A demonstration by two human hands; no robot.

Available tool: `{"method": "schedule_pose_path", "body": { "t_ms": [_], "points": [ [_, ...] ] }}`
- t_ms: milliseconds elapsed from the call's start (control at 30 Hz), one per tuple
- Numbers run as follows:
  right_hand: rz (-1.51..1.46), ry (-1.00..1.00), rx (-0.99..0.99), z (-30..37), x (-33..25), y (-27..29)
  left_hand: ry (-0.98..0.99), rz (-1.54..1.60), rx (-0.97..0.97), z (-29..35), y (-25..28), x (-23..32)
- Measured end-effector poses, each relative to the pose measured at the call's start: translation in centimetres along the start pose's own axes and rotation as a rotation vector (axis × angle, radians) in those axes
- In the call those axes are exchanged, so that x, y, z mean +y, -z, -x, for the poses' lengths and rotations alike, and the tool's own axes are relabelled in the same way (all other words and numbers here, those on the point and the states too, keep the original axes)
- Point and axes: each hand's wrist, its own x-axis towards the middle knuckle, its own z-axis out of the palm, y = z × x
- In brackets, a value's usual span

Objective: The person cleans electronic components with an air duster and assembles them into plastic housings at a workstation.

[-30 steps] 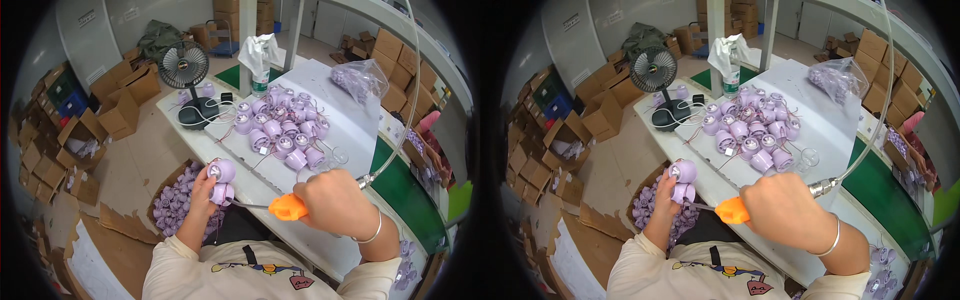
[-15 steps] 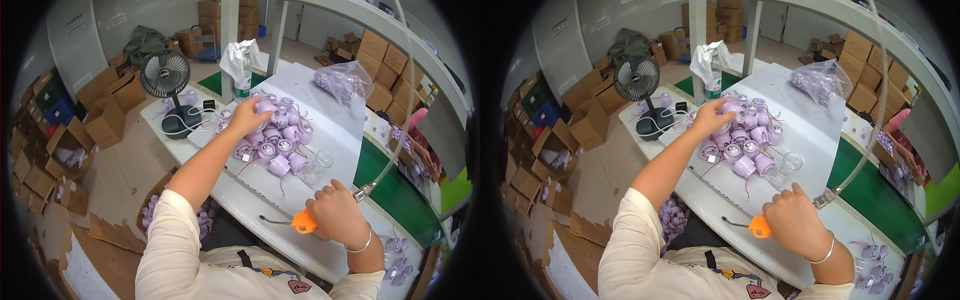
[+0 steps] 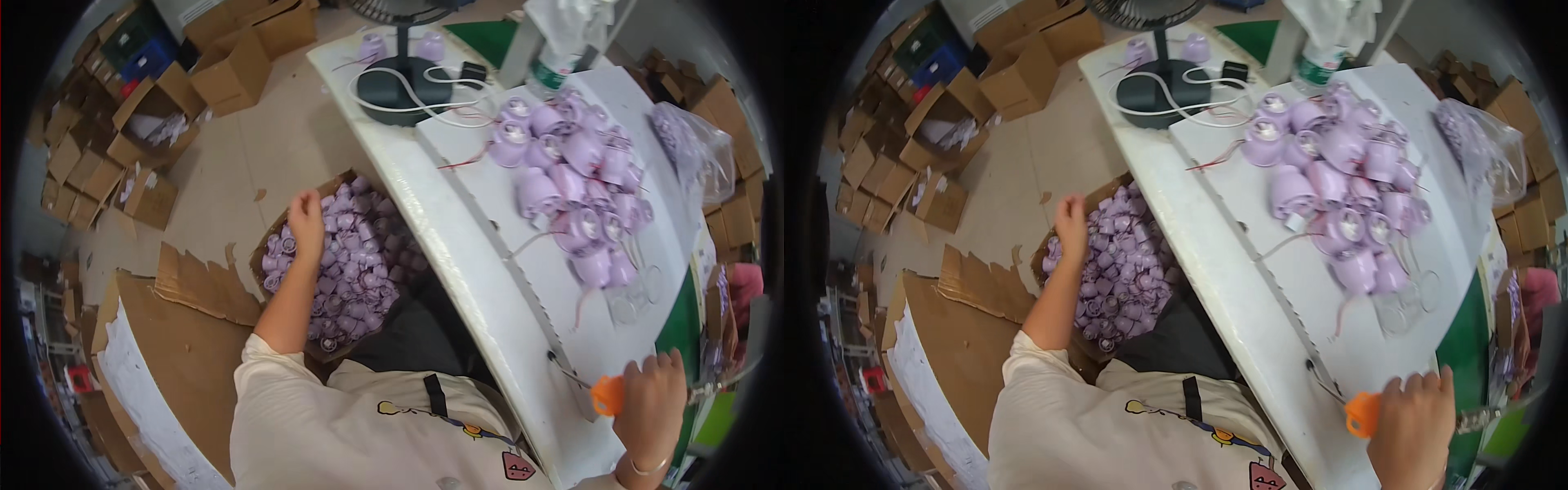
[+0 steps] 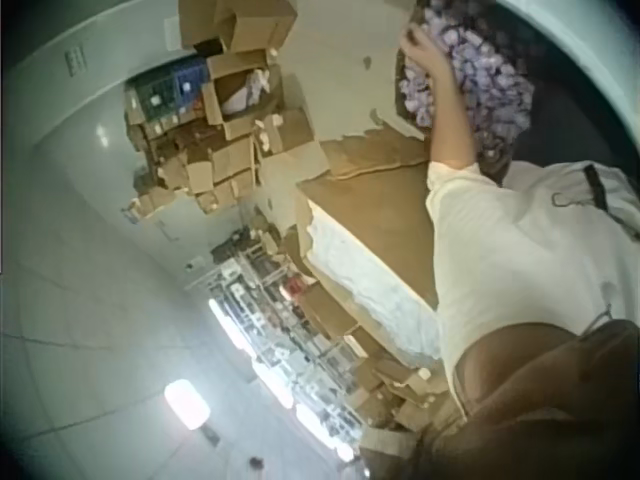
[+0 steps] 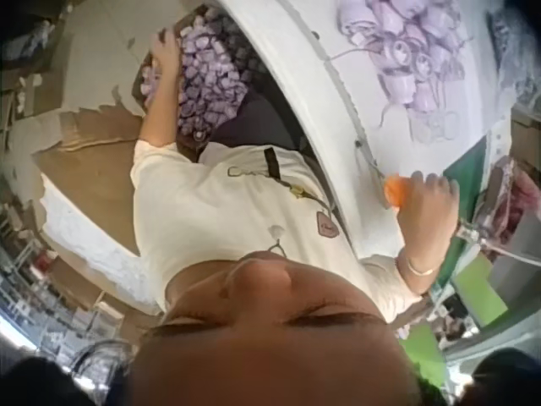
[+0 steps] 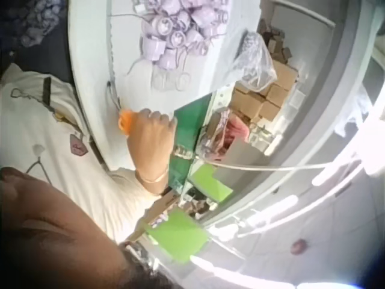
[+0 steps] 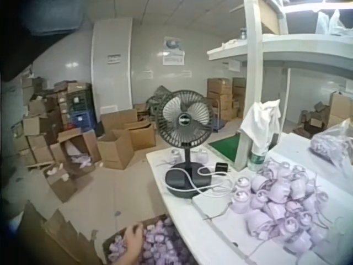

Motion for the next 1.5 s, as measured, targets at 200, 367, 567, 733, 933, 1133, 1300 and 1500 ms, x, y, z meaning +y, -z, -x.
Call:
{"method": "schedule_pose_path", "body": {
  "t_ms": [200, 367, 567, 733, 933, 1133, 1300, 1500],
  "points": [
    [0.048, 0.032, -0.201, -2.1, -0.4, 4.0, 0.438, -0.87, -0.62, 8.3, 6.4, -21.9],
    [-0.015, 0.025, -0.189, -3.6, -0.7, 3.7, 0.596, -1.077, -0.541, 11.4, 6.6, -23.5],
    [-0.084, -0.018, -0.277, -4.6, -0.1, 3.9, 0.413, -1.18, -0.578, 11.5, 6.9, -25.0],
    [-0.141, 0.008, -0.298, -5.0, 0.1, 3.7, 0.233, -1.151, -0.825, 10.0, 7.1, -21.4],
    [-0.163, 0.015, -0.299, -5.0, 1.0, 3.2, -0.106, -0.623, -0.938, 7.4, 6.4, -22.8],
    [-0.144, 0.026, -0.306, -5.2, 0.9, 3.3, 0.022, -0.926, -0.99, 8.6, 2.9, -24.9],
    [-0.142, -0.013, -0.345, -5.2, 0.9, 3.3, 0.17, -1.077, -1.154, 7.3, 1.3, -20.6],
    [-0.154, -0.017, -0.147, -3.4, 1.8, 0.5, 0.153, -1.083, -1.004, 9.4, 2.4, -21.9]
  ]
}}
